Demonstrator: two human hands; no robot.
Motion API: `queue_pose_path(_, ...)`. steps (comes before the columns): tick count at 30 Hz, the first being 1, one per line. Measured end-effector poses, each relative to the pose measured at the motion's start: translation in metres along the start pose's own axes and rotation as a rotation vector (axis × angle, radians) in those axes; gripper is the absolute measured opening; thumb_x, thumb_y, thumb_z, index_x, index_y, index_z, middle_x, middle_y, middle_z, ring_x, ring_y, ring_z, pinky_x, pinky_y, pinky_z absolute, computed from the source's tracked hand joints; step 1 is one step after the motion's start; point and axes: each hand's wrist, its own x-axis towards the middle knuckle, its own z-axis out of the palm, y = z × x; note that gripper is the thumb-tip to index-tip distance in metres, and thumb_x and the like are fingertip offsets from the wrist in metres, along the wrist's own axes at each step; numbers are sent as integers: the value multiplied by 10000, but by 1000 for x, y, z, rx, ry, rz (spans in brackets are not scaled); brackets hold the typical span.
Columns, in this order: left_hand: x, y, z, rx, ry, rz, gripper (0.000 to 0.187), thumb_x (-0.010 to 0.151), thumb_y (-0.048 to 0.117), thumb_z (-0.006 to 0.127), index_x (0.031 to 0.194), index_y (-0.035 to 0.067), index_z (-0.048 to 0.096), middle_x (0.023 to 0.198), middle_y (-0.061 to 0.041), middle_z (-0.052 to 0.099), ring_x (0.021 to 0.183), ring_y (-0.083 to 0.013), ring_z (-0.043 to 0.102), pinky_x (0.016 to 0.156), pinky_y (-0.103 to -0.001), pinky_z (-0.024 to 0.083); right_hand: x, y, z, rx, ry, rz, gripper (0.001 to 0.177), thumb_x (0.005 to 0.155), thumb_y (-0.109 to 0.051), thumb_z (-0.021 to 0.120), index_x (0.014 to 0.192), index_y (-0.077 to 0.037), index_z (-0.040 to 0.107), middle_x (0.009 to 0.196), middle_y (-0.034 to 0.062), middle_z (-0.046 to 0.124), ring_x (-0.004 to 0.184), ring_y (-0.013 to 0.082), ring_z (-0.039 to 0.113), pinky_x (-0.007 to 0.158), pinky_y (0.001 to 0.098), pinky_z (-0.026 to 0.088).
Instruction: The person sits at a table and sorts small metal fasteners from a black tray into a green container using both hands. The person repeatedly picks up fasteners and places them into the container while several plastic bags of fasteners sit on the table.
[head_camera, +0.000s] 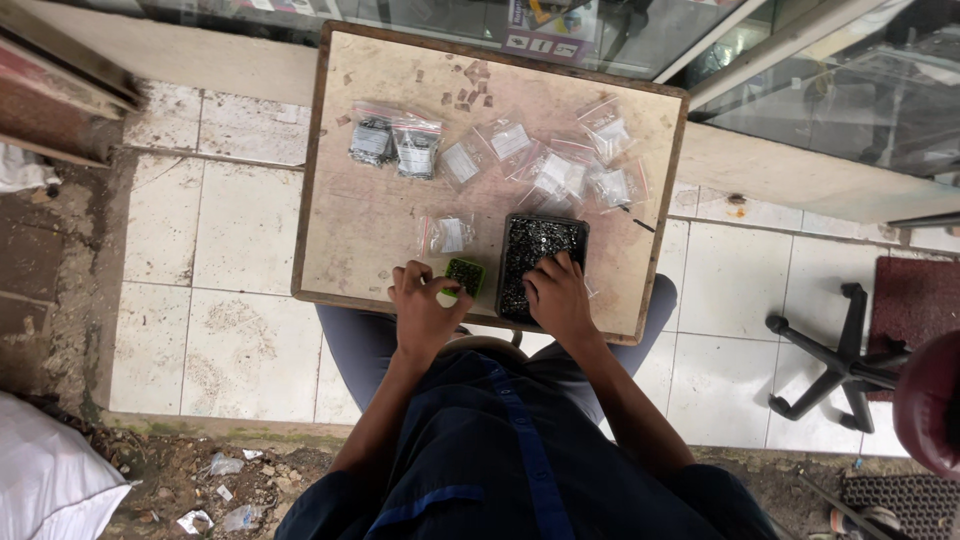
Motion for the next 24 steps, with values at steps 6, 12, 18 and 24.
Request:
queue_pose_path(6,1,-13,13,-20,-46,-25,183,954,288,714,833,151,698,1029,-17,386,1033,-290,450,777,-521,443,-6,3,-2,1,27,-1,95,967,-298,770,939,-207,761,920,-51,580,1000,205,542,779,380,471)
queue_pose_path(12,13,-7,-3,-92,-339,79,538,855,345,910,1327,215,687,1225,-75,411,1117,-349,507,810,-584,633,-15,2,0,9,-65,32,117,820,-283,863,876,-197,808,856,-26,605,978,229,566,757,389,521)
queue_pose_path(18,14,-39,34,-38,-277,158,356,928,145,842,1256,175,711,1229,-86,409,1140,-355,553,807,-576,687,-16,0,15,3,-50,73,50,858,-229,814,849,-185,792,806,-29,599,930,232,602,726,391,552)
queue_pose_path(24,33,6,35,51,-238,215,413,850,174,861,1242,196,730,1221,-60,443,1152,-319,556,812,-525,700,-15,3,20,-14,-84,131,83,758,-279,831,776,-223,772,806,-35,625,911,228,642,726,390,581)
